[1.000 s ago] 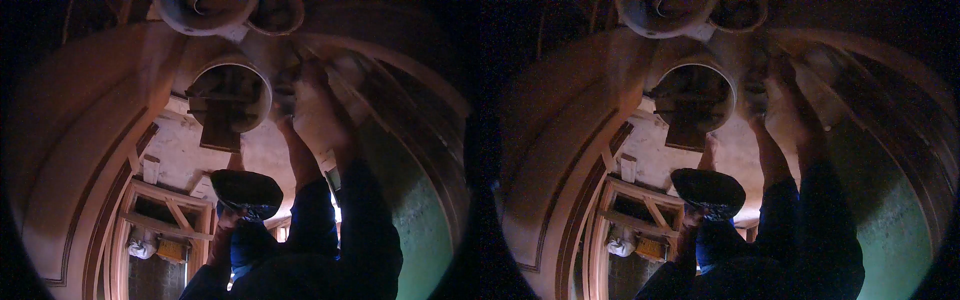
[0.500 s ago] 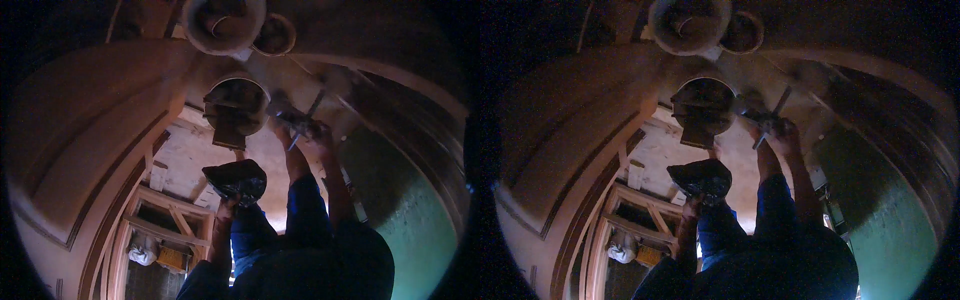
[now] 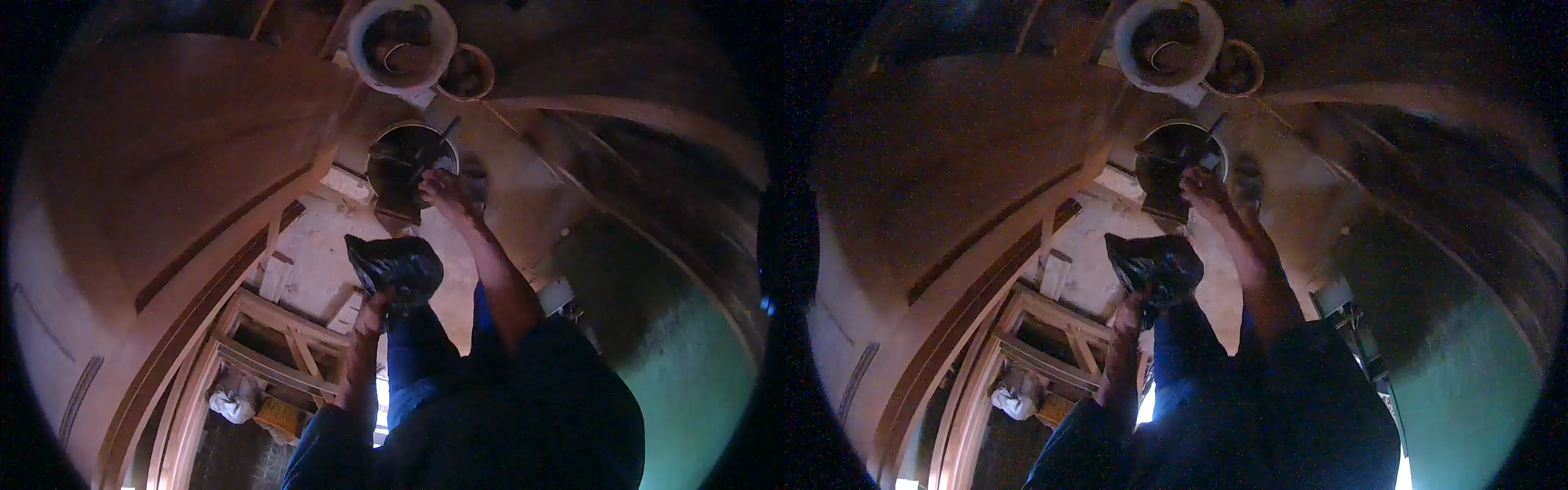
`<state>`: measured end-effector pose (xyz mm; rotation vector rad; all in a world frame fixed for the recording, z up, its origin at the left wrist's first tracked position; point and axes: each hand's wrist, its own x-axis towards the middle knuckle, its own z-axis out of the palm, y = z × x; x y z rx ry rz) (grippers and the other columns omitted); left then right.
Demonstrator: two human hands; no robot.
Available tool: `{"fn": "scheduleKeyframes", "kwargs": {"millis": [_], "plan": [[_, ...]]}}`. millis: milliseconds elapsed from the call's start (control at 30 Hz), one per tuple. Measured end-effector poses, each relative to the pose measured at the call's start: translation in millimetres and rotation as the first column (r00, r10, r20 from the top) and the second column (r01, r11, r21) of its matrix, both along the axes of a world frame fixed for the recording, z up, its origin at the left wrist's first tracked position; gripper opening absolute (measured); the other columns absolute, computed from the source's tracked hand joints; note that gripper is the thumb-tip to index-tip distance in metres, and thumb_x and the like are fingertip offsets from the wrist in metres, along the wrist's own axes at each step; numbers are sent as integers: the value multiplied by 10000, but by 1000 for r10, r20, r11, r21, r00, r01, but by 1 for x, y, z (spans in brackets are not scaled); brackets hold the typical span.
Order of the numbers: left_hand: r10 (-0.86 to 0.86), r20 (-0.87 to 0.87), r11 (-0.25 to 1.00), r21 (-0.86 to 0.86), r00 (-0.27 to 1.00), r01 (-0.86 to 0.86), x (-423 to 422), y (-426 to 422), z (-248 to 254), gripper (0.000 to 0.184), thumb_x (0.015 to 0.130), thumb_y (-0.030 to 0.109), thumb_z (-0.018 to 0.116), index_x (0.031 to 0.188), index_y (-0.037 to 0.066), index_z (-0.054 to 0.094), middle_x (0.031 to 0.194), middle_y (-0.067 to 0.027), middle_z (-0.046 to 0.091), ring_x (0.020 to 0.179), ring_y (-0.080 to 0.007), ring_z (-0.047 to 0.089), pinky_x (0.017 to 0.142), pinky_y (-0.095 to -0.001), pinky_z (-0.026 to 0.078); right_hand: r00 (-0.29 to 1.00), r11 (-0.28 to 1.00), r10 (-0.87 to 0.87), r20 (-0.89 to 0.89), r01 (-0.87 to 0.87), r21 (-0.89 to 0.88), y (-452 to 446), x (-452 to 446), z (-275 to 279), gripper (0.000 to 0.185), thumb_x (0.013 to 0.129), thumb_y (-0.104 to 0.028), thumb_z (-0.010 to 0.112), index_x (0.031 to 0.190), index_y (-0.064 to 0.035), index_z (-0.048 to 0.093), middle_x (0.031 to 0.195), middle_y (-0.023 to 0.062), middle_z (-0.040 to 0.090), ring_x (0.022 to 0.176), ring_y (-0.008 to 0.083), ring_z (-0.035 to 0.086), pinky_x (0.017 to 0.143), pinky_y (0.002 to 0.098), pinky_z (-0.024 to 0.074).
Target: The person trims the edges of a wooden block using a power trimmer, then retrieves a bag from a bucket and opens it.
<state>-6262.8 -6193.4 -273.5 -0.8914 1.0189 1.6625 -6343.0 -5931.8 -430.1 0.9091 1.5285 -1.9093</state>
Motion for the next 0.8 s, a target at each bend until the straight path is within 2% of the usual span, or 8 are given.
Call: {"fn": "scheduleKeyframes", "kwargs": {"millis": [167, 267, 333, 500, 567, 600, 667, 800], "plan": [[-20, -45, 989, 148, 999, 27, -38, 20, 56, 534, 879, 343, 705, 1290, 34, 562, 1106, -94, 683, 862, -215, 682, 664, -347, 584, 919, 956, 257, -298, -287, -62, 25, 30, 153, 544, 953, -308, 655, 1419, -59, 526, 1268, 70, 635, 1106, 159, 619, 844, 297, 533], [-63, -129, 944, 314, 990, 101, -65, 30, 93, 605, 895, 413, 681, 1341, 39, 513, 1149, -119, 667, 881, -227, 687, 680, -339, 585, 975, 914, 124, -186, -186, -362, 20, 20, 251, 532, 961, -306, 645, 1417, -58, 528, 1286, 89, 640, 1137, 178, 613, 912, 328, 511], [-61, -188, 886, 442, 980, 140, -68, 27, 124, 657, 907, 464, 654, 1384, 49, 472, 1185, -144, 650, 904, -234, 683, 717, -336, 581, 987, 971, 84, -139, -112, -213, 7, 43, 257, 484, 943, -304, 668, 1360, -77, 578, 1272, 103, 663, 1163, 243, 625, 1023, 383, 465], [-26, -349, 812, 539, 937, 223, -81, 25, 206, 765, 905, 423, 697, 1500, 82, 359, 1253, -174, 607, 985, -250, 649, 851, -362, 555, 893, 435, -448, 48, 265, -861, -12, 89, 274, 504, 906, -287, 697, 1335, -48, 583, 1256, 114, 671, 1148, 262, 630, 1025, 390, 472], [-106, -695, 902, 233, 711, 362, -79, 21, 218, 814, 885, 317, 746, 1535, 91, 312, 1244, -165, 617, 1016, -260, 641, 867, -379, 548, 878, 811, -377, -295, 160, -563, -21, 96, 311, 520, 870, -278, 723, 1313, -39, 592, 1239, 135, 673, 1138, 281, 632, 1021, 395, 476], [-164, -820, 926, 65, 548, 373, -77, 20, 222, 849, 875, 264, 770, 1553, 96, 288, 1240, -161, 623, 1032, -265, 637, 875, -388, 544, 860, 996, -78, -505, 85, -9, -24, 104, 337, 522, 850, -270, 735, 1299, -40, 600, 1232, 145, 673, 1134, 292, 631, 1020, 397, 476], [-393, -884, 871, -269, 255, 411, -76, 21, 262, 883, 846, 172, 793, 1562, 113, 280, 1235, -147, 631, 1050, -252, 635, 882, -382, 538, 813, 805, 300, -499, 65, 590, -33, 122, 355, 519, 814, -256, 754, 1270, -47, 619, 1224, 161, 670, 1131, 314, 628, 1020, 402, 476], [-679, -688, 603, -721, -256, 341, -63, 36, 316, 769, 839, 260, 784, 1490, 98, 406, 1201, -180, 642, 1075, -333, 639, 921, -439, 520, 803, 711, 298, -516, 174, 681, -54, 165, 334, 571, 760, -257, 787, 1271, -66, 622, 1234, 178, 658, 1152, 343, 612, 1038, 419, 460]]}}
